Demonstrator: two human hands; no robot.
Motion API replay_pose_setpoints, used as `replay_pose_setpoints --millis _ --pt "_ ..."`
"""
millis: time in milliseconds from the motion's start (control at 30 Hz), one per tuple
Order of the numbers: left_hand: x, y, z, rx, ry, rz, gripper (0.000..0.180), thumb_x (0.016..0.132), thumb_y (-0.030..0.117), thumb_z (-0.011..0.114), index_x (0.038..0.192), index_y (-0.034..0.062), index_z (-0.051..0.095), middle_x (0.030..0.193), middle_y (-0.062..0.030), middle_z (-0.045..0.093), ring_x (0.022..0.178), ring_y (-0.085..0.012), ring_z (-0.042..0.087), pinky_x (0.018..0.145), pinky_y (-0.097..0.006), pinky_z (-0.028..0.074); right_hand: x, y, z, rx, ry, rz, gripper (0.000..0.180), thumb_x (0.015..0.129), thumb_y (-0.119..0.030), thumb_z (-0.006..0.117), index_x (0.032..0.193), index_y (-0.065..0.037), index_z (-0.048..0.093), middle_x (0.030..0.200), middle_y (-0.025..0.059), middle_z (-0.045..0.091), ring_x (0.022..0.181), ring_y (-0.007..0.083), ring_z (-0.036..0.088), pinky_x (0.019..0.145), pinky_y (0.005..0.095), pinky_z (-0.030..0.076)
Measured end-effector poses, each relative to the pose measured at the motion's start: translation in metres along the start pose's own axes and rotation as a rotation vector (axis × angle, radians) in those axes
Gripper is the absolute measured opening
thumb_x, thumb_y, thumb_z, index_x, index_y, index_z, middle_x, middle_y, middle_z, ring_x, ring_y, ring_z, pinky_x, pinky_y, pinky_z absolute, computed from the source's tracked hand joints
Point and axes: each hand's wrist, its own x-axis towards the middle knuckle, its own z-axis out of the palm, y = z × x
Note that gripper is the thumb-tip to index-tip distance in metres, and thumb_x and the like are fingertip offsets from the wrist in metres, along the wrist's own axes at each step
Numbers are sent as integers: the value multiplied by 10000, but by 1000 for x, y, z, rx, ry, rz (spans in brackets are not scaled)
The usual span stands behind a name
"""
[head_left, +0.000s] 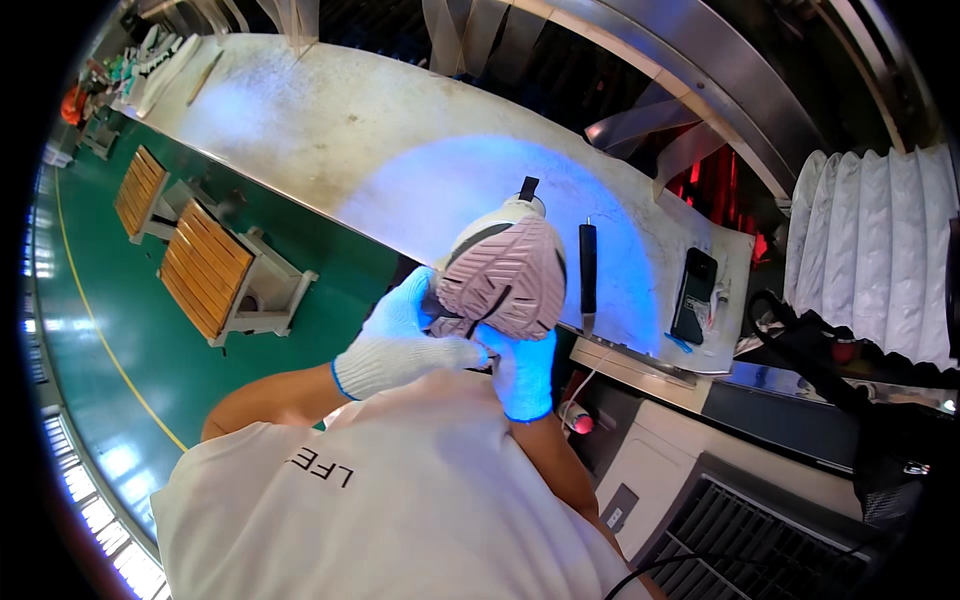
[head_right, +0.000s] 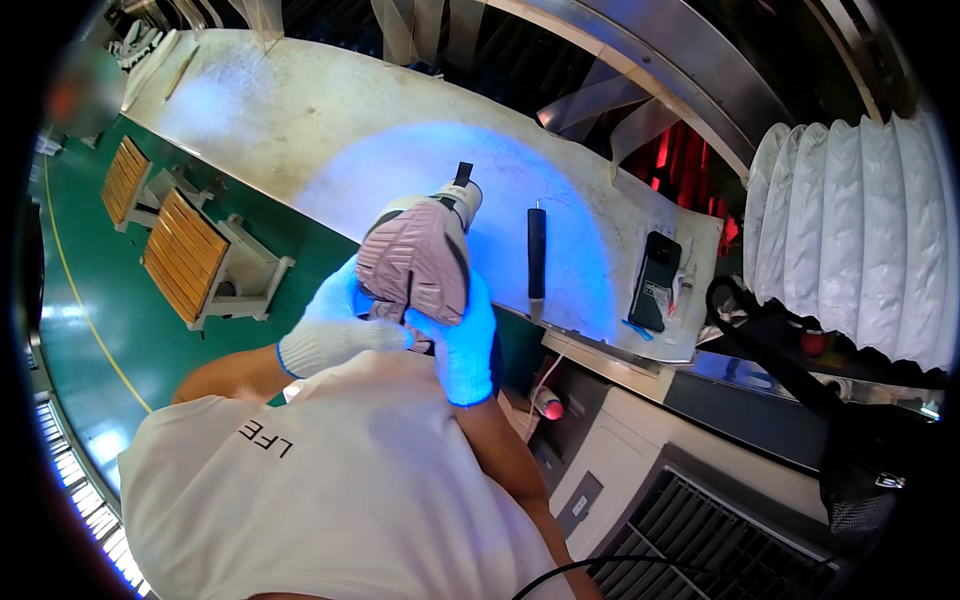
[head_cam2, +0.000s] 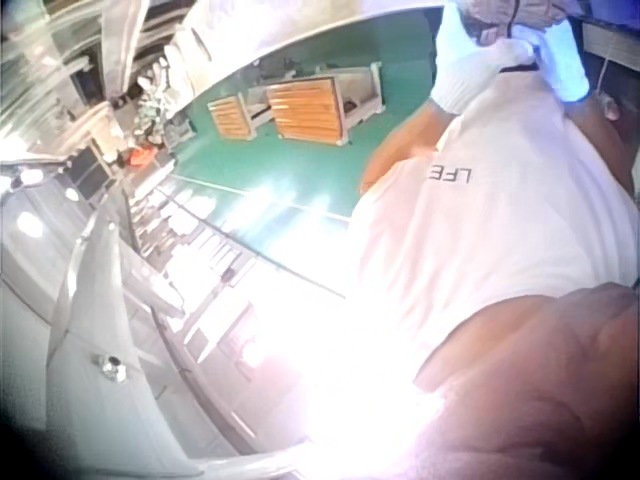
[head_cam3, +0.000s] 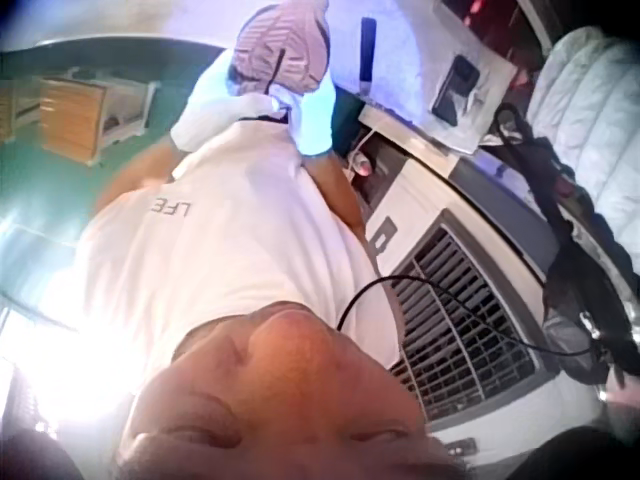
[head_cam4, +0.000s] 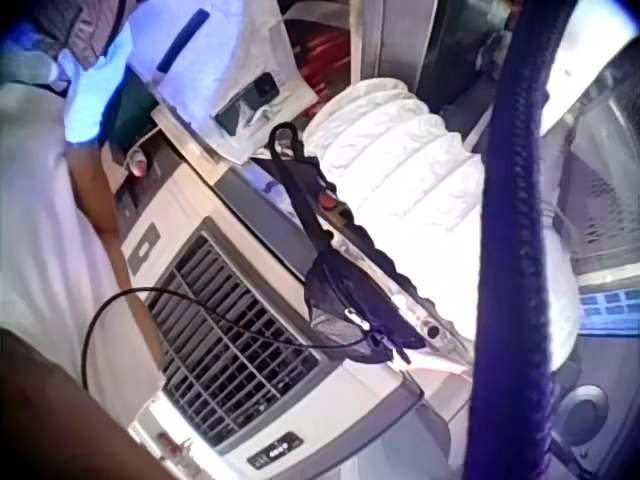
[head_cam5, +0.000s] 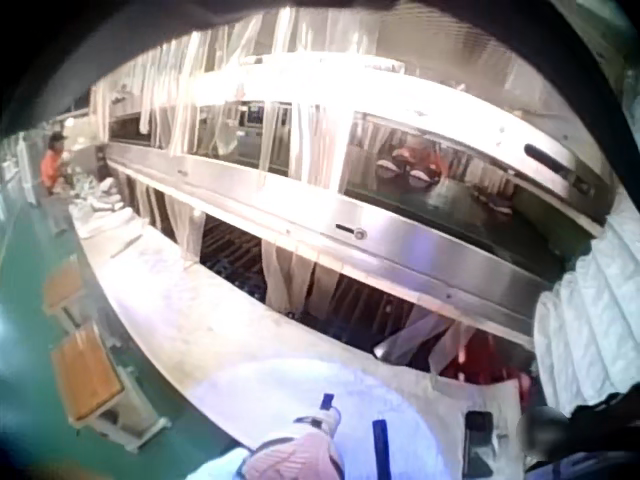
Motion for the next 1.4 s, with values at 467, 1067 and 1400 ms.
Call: replay_pose_setpoints --millis 467,1067,1400 --pt "32 -44 -37 338 -109 323 642 610 281 1113 974 49 637 913 -63 663 868 -112 606 798 -315 546 -13 -135 39 -521 -352 -646 819 742 -197 1004 1436 15 625 1336 287 730 1320 484 690 1169 619 524" --pt "-13 22 -39 116 -252 996 170 862 156 715 1015 96 673 945 -60 551 836 -279 570 678 -425 440 -20 -89 95 -890 -341 -1064 791 908 -517 873 1413 31 608 1237 321 721 1106 459 742 951 578 627" --pt "22 17 21 588 -391 1211 306 887 306 755 1111 108 690 992 -48 683 897 -251 699 703 -394 538 -48 -105 42 -822 -305 -1036 771 885 -463 904 1427 3 615 1290 313 701 1169 480 712 992 598 608"
